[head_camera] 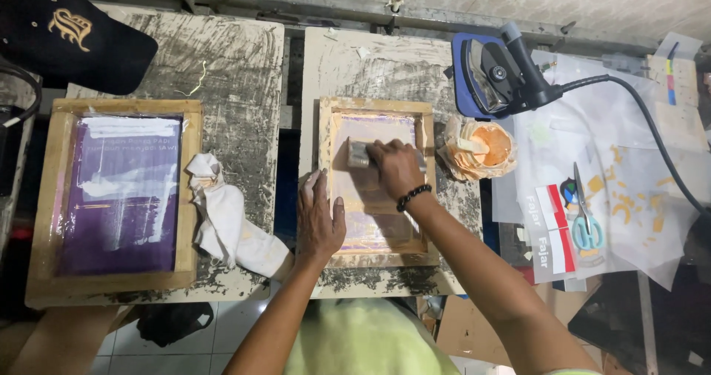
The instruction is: The person uses a squeegee to spread orange ink across a screen printing frame placed on a workbench. They repeatedly pull the squeegee across the mesh to ensure even coverage of the ink. A white cloth is used to wipe the squeegee and the frame edges during the process.
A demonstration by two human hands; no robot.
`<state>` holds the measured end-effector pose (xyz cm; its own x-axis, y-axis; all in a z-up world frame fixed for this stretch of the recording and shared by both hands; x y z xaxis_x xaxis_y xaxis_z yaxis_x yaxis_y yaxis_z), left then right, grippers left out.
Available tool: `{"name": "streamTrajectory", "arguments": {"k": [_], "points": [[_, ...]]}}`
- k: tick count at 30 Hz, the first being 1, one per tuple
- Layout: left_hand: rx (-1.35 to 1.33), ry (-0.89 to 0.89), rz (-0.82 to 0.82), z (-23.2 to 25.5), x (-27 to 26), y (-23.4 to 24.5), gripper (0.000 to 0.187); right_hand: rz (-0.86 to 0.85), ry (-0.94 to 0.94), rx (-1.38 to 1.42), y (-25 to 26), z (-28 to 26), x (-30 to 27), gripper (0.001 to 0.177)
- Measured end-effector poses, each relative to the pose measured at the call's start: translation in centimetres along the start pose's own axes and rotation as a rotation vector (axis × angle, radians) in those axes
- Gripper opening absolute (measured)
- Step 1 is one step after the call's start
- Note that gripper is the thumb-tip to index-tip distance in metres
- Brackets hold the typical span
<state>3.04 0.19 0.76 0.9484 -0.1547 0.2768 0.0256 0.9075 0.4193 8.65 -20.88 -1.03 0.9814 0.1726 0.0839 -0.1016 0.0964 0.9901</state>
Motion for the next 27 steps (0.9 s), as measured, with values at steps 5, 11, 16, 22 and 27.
{"name": "streamTrajectory", "arguments": {"k": [5, 11, 16, 22, 27], "points": [[-0.024, -0.02, -0.014, -0.1, -0.1, -0.3, 0.055, 0.034, 0.081, 0.008, 1.3, -0.9, -3.9, 0.006], [-0.012, -0.044, -0.039, 0.3, 0.3, 0.0, 0.057, -0.044, -0.007, -0.045, -4.4, 2.8, 2.1, 0.024], [-0.004, -0.031, -0.036, -0.3, 0.0, -0.4, 0.059, -0.046, 0.029, -0.083, -0.3, 1.8, 3.3, 0.018], [-0.019, 0.003, -0.049, -0.1, 0.3, -0.3, 0.057, -0.029, 0.075, -0.057, -0.1, 0.7, 0.7, 0.013], [-0.028, -0.015, -0.039, -0.4, 0.0, -0.5, 0.059, -0.075, 0.089, -0.043, 1.2, -0.8, -2.4, 0.011]]}}
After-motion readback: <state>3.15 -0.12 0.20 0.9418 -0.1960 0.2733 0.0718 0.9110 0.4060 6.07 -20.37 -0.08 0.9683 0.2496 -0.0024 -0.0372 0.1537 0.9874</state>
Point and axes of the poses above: each hand's wrist, its own x-axis towards the middle knuckle, its own y-axis out of the back of the hand, z = x × y, the point moved 4 cm from there along x, towards the middle knuckle, and after that the axes turned 15 degrees about -x, right-handed, at the moved point
